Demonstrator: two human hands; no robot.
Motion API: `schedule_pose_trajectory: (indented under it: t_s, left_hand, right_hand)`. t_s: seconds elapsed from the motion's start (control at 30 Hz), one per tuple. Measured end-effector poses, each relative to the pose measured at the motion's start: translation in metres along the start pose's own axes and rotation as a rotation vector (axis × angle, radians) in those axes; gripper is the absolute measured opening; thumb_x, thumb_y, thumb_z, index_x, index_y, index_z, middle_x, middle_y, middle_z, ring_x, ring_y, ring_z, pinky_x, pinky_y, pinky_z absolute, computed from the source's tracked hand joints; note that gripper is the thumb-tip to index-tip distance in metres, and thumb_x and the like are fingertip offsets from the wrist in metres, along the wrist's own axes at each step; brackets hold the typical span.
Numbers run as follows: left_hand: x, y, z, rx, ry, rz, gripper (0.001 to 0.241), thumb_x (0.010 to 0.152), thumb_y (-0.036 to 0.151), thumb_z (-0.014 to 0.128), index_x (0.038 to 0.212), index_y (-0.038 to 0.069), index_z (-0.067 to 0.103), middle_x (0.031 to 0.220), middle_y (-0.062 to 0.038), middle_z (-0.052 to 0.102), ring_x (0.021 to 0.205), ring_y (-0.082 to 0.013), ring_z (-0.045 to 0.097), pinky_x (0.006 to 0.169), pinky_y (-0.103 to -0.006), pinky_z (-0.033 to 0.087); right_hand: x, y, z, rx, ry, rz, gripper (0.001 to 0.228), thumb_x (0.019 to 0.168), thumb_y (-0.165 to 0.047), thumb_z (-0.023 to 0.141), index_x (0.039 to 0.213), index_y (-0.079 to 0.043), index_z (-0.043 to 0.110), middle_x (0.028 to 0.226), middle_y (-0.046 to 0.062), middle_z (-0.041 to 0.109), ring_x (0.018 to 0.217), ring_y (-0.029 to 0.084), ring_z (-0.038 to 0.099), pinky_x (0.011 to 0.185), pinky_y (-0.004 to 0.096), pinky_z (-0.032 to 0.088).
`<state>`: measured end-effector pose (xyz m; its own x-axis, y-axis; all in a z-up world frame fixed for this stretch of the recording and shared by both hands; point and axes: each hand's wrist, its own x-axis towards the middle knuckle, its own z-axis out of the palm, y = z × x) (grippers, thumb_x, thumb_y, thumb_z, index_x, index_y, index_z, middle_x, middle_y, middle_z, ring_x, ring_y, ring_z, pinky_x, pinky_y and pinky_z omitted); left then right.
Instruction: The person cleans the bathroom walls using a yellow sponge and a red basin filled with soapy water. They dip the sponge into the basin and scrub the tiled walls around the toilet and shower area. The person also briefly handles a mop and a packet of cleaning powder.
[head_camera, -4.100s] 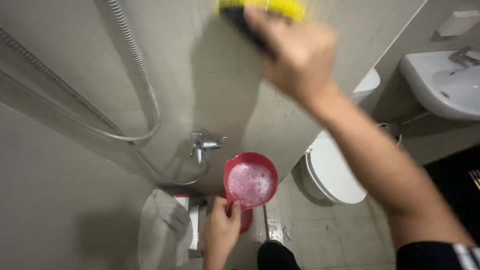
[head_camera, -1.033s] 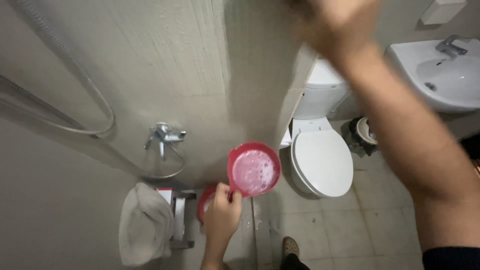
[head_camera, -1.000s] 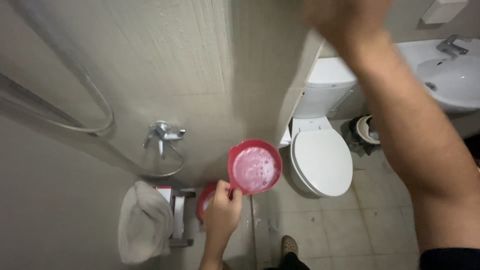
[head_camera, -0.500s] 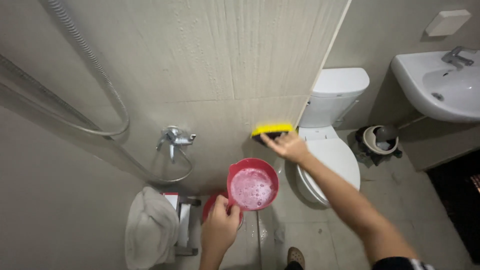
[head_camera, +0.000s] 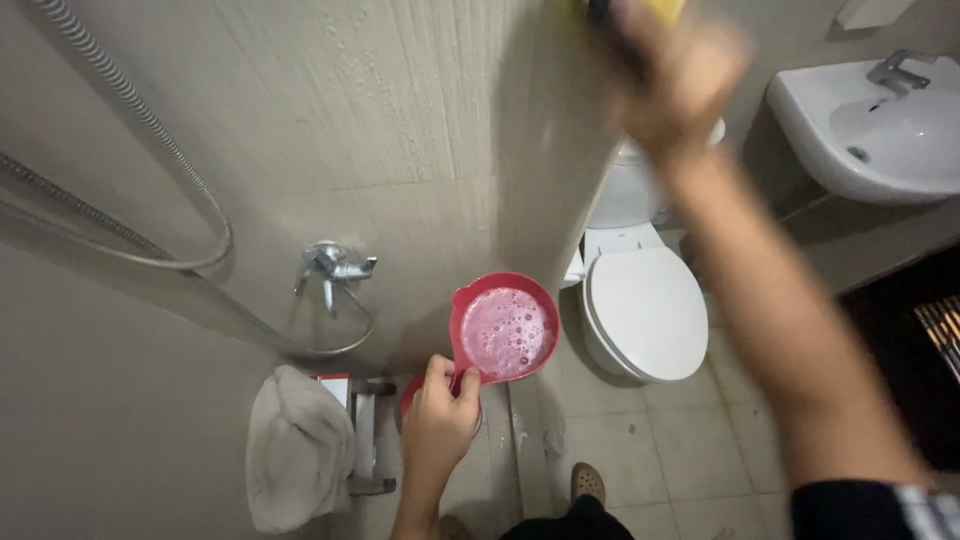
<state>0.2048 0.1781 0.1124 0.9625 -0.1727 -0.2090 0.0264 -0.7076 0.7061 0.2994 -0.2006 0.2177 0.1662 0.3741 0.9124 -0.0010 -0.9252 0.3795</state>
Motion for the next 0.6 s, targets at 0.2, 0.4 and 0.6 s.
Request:
schedule_pose_trajectory:
  t_s: [0.2,0.4,0.6]
  left_hand:
    - [0.005,-0.003,0.004,0.051,-0.029,-0.029,0.035,0.090,0.043,0.064,0.103,0.011,0.061,0.094,-0.019,0.075,0.095,-0.0427,0.070,0.080,-0.0563,0.052]
    - [-0.001,-0.018,0.008,0.087,-0.023,0.001,0.037,0.088,0.045,0.065,0.103,0.011,0.061,0.095,-0.019,0.076,0.096,-0.0420,0.070,0.082,-0.0561,0.051]
    - [-0.004,-0.016,-0.002,0.045,-0.019,-0.037,0.036,0.089,0.045,0.065,0.104,0.012,0.062,0.099,-0.017,0.076,0.099,-0.0422,0.069,0.082,-0.0556,0.052]
  right_hand:
    - [-0.141,-0.125,0.006,0.218,-0.145,0.106,0.026,0.099,-0.007,0.080,0.123,-0.013,0.071,0.077,0.006,0.068,0.066,0.020,0.065,0.065,0.039,0.057]
    - [-0.162,-0.123,0.010,0.325,-0.517,-0.130,0.061,0.079,-0.012,0.067,0.139,-0.021,0.069,0.062,-0.004,0.051,0.052,0.014,0.050,0.056,0.032,0.049]
    - [0.014,-0.020,0.009,-0.064,-0.062,-0.242,0.038,0.112,-0.014,0.068,0.149,-0.016,0.066,0.092,0.004,0.073,0.062,0.011,0.058,0.057,0.031,0.051]
